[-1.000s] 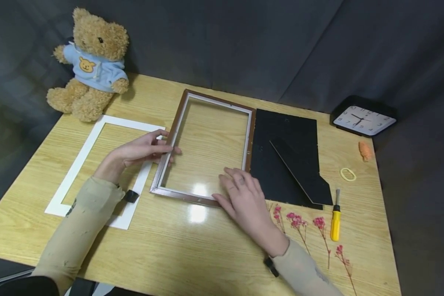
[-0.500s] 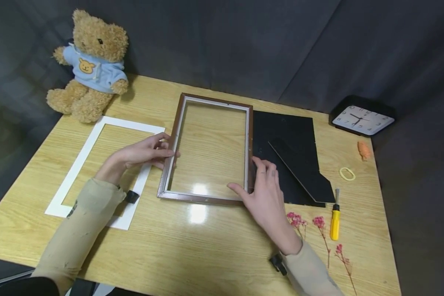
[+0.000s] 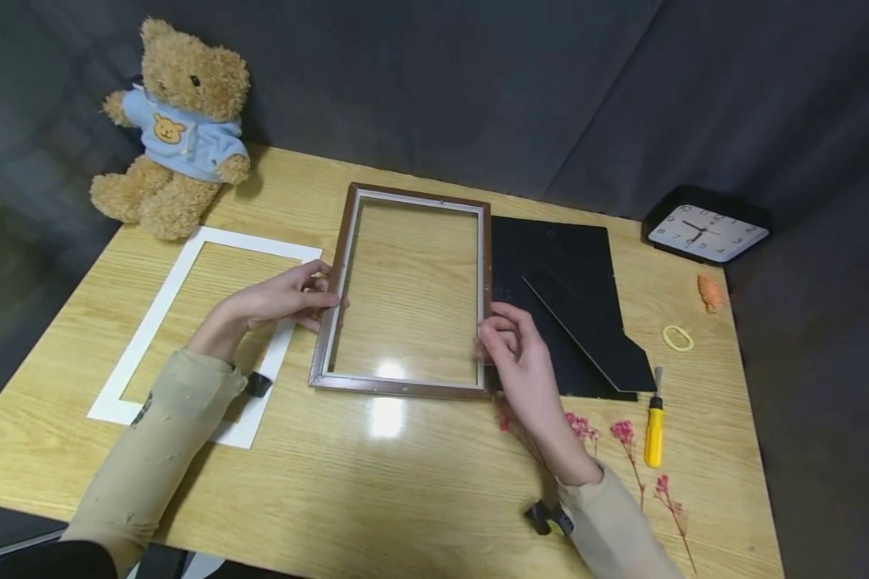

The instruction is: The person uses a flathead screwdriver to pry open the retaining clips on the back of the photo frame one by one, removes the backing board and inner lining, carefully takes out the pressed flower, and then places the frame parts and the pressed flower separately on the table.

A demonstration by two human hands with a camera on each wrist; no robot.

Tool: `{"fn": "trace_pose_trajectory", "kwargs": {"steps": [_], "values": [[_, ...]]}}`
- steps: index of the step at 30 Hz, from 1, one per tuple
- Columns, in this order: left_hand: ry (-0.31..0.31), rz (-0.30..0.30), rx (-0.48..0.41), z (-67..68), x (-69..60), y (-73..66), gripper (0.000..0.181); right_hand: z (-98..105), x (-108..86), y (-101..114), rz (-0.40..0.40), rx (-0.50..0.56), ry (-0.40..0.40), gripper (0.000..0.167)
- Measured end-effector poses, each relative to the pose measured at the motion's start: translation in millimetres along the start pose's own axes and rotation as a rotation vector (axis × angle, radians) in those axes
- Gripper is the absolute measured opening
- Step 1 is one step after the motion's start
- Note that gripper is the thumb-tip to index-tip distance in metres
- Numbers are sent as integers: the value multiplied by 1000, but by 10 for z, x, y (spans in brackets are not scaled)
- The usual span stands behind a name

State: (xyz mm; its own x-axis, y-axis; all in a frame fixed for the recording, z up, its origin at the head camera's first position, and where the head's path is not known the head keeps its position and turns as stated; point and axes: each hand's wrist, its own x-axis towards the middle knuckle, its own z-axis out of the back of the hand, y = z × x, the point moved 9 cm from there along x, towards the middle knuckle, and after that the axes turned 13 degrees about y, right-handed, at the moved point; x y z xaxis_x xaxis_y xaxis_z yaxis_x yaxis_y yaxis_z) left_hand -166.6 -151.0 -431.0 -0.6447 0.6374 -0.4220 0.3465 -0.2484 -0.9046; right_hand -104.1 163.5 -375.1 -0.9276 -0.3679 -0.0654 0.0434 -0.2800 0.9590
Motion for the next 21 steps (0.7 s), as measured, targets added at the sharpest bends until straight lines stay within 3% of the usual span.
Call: {"fn": "trace_pose_trajectory", "kwargs": {"steps": [4,8,15,21], "values": [[-5,-4,32,-4,-11,-12,50,74,92,-94,-26,286,40,46],[-15,2,111,-33,-26,-58,35,77,163,-227,-125,454,90,46],[-58,36,226,-42,-28,-94,19,67,198,-384,-250,571,112,45],[-71,57,280,-46,-53,-101,16,41,214,-408,-267,603,141,36]]}}
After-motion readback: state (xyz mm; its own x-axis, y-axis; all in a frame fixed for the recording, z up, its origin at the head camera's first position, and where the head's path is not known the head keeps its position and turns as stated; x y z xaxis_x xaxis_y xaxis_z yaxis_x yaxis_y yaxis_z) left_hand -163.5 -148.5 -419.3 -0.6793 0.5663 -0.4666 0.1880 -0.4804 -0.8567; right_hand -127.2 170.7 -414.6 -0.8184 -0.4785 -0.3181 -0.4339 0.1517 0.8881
